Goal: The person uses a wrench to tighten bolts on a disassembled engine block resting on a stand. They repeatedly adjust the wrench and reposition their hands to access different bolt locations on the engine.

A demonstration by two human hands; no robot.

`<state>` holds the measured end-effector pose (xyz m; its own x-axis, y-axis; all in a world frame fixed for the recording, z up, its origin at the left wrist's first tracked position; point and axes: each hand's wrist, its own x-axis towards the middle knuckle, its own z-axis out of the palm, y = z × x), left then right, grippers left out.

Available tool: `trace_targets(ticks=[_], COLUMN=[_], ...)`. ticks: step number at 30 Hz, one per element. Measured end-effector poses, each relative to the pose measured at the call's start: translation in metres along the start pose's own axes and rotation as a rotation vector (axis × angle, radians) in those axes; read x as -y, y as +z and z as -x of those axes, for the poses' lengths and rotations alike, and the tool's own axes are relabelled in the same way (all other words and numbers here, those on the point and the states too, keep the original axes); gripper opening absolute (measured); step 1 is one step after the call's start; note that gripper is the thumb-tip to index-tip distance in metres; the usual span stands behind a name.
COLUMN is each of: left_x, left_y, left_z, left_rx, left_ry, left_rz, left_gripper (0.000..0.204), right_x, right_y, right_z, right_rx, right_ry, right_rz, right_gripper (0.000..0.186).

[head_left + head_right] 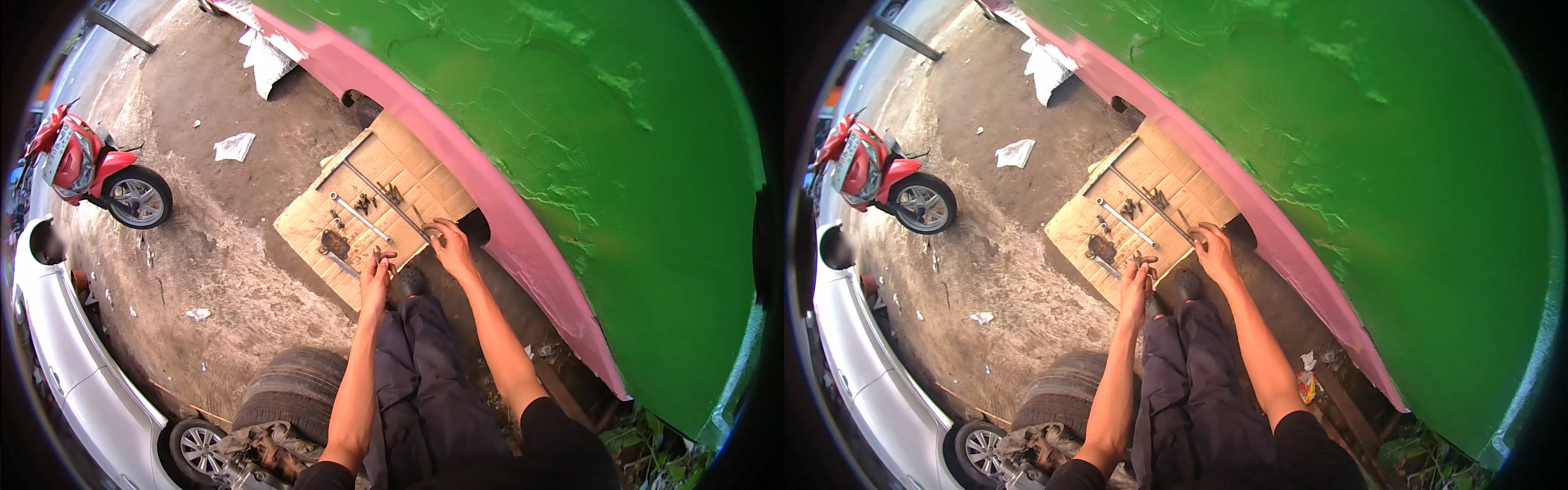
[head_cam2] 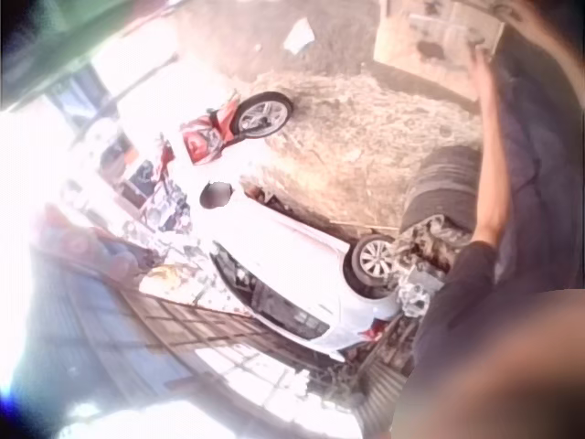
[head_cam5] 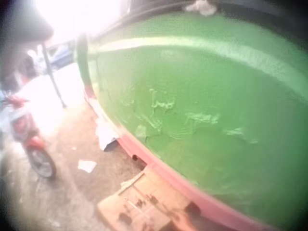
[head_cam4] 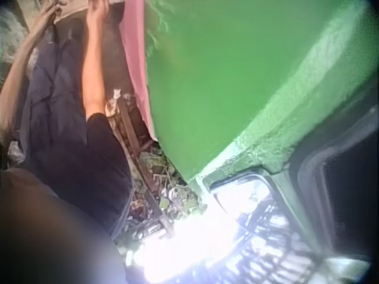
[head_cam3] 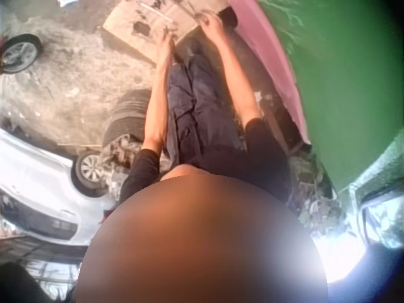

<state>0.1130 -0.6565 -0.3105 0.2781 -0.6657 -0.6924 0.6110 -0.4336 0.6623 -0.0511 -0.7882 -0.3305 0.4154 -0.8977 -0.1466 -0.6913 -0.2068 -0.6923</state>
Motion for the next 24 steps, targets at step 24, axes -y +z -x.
trace_targets(ticks=[24], left_x=[-0.065], left_y=[0.008], left_z=[0.275], left_rx=[-0.2], left_ry=[0.37], left_rz=[0.203], left_gripper=[0.026], right_x=[0.239], right_y=[-0.153], right_z=[0.122], right_rx=[0.702], right_ry=[-0.309], right_rz=[-0.257], right_gripper=[0.023])
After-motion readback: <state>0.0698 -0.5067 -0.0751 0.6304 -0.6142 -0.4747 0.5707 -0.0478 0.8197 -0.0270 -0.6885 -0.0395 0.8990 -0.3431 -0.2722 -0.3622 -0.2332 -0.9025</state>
